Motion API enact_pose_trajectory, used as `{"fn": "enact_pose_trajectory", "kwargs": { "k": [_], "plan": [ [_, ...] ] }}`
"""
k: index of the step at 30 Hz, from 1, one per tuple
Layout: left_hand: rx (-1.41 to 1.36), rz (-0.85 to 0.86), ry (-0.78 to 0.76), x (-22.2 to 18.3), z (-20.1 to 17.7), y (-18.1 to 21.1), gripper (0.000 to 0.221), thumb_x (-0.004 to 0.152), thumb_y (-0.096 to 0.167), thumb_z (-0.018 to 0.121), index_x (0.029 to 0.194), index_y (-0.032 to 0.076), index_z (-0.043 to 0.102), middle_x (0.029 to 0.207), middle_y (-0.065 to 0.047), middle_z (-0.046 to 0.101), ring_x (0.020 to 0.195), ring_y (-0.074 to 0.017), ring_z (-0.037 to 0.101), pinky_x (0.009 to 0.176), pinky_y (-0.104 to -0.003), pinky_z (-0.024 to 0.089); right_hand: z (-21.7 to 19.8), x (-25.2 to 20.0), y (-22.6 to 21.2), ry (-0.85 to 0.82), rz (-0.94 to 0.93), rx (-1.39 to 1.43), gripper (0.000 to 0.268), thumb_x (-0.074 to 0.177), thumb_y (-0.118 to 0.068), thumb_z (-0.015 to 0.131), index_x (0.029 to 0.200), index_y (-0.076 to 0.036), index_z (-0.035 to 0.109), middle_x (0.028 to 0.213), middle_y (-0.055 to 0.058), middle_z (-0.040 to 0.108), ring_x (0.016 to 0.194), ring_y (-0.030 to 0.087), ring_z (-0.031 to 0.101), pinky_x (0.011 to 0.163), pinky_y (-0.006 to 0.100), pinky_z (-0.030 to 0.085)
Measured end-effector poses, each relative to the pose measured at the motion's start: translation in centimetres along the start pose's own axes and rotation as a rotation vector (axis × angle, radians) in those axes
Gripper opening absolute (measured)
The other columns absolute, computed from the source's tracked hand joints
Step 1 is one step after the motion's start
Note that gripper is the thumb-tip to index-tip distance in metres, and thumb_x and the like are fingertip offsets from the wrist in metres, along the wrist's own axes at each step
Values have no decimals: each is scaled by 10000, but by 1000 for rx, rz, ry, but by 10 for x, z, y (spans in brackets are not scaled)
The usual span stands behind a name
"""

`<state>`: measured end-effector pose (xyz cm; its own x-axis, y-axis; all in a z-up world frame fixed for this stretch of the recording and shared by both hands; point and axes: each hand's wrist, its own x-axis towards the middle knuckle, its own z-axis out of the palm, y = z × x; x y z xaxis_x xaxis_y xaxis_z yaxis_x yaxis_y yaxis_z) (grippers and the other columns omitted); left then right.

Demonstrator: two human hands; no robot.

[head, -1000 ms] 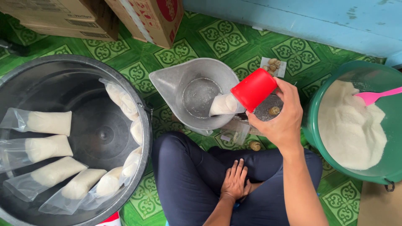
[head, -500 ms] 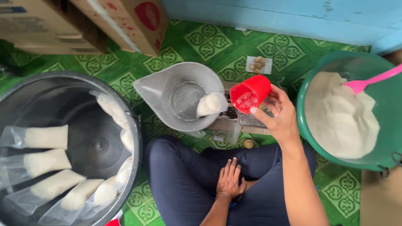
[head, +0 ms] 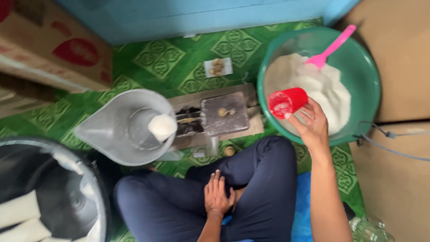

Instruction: The person scoops white granulated sugar from a green tub into a clear plastic pitcher, then pours the sugar into individual clear plastic bags using the pitcher, placing filled bags into a large black bucket.

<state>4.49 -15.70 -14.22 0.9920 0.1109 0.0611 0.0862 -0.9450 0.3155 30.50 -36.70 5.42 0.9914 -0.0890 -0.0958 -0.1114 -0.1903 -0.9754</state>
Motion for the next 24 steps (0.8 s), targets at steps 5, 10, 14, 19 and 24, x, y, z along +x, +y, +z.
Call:
{"fn": "enact_pose_trajectory", "kwargs": {
  "k": [5, 10, 14, 19, 24],
  "plan": [
    [56, 6, -31, -1, 8, 0, 578, 763, 404, 603, 1213, 43, 567, 1465, -134, 453, 1312, -296, 463, 973, -393, 382, -47, 7, 64, 238, -161, -511, 789, 669, -145, 843, 1329, 88, 478, 1215, 219, 510, 1024, 306, 566, 901, 382, 490],
    [107, 23, -34, -2, 12, 1, 587, 758, 423, 598, 1205, 44, 577, 1469, -129, 461, 1318, -286, 469, 972, -386, 382, -51, 15, 91, 239, -202, -707, 821, 594, -171, 865, 1305, 32, 507, 1160, 220, 551, 1008, 388, 579, 889, 418, 487],
    [170, -12, -99, -5, 20, -1, 613, 752, 459, 572, 1227, 71, 565, 1494, -93, 438, 1357, -248, 434, 981, -379, 370, -38, 26, 97, 141, -106, -730, 800, 615, -221, 835, 1300, 29, 507, 1214, 218, 533, 1081, 381, 553, 929, 419, 476],
    [209, -3, -119, -1, 15, 0, 622, 754, 469, 571, 1228, 66, 563, 1493, -95, 434, 1360, -238, 433, 973, -365, 374, -25, 39, 115, 65, -23, -746, 841, 600, -211, 843, 1326, -2, 475, 1260, 197, 506, 1115, 371, 540, 924, 420, 477],
    [210, -13, -137, -1, 17, 1, 634, 737, 467, 576, 1224, 62, 566, 1502, -101, 427, 1354, -244, 434, 961, -362, 382, -35, 54, 158, -5, 68, -485, 903, 583, -304, 888, 1313, 61, 502, 1180, 206, 544, 995, 308, 592, 863, 348, 506]
  ]
}}
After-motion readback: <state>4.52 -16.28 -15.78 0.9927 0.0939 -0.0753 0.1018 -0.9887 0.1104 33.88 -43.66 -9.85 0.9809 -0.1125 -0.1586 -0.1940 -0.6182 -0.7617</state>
